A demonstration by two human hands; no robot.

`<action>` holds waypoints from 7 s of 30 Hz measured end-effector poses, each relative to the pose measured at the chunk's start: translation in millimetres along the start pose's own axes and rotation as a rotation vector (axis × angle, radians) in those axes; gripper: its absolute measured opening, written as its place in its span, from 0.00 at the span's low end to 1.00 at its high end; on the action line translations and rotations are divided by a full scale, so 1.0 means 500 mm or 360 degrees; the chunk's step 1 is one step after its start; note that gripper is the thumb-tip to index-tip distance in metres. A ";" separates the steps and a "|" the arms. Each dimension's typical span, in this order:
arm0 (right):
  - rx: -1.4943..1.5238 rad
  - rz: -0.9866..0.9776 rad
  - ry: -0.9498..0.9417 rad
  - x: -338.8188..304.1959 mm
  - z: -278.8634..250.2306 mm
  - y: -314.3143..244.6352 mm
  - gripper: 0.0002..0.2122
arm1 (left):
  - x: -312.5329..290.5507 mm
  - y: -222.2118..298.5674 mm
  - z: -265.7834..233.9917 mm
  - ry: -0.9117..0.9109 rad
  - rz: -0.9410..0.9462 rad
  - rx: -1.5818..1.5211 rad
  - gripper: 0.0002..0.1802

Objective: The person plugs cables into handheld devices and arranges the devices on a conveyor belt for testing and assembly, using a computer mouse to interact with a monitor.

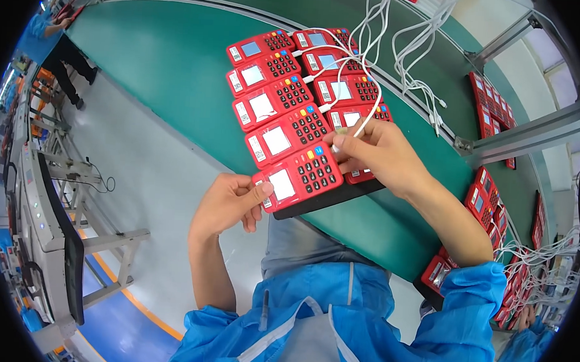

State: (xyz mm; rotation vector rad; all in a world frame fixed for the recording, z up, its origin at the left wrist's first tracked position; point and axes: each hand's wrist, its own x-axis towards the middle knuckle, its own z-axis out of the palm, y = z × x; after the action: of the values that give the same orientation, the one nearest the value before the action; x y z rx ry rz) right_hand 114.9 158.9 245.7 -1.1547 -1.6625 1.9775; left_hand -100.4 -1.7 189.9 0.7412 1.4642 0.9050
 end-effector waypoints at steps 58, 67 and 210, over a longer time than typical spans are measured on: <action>-0.0327 -0.0694 -0.0513 -0.331 -0.010 0.141 0.09 | -0.078 0.313 0.363 -0.0473 0.1377 -0.0504 0.32; 0.0034 -0.0129 -0.1204 -0.250 -0.012 0.099 0.15 | -0.010 0.447 0.264 -0.0194 0.1195 -0.0693 0.27; -0.0603 0.0333 0.0028 0.192 -0.333 -0.040 0.07 | 0.474 0.361 0.012 0.0223 0.0665 0.1871 0.29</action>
State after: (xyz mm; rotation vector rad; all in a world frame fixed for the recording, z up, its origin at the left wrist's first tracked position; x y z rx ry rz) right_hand 172.6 342.5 228.0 -1.5275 -2.0407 1.8042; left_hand -127.6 292.6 228.5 1.9177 1.9711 0.2962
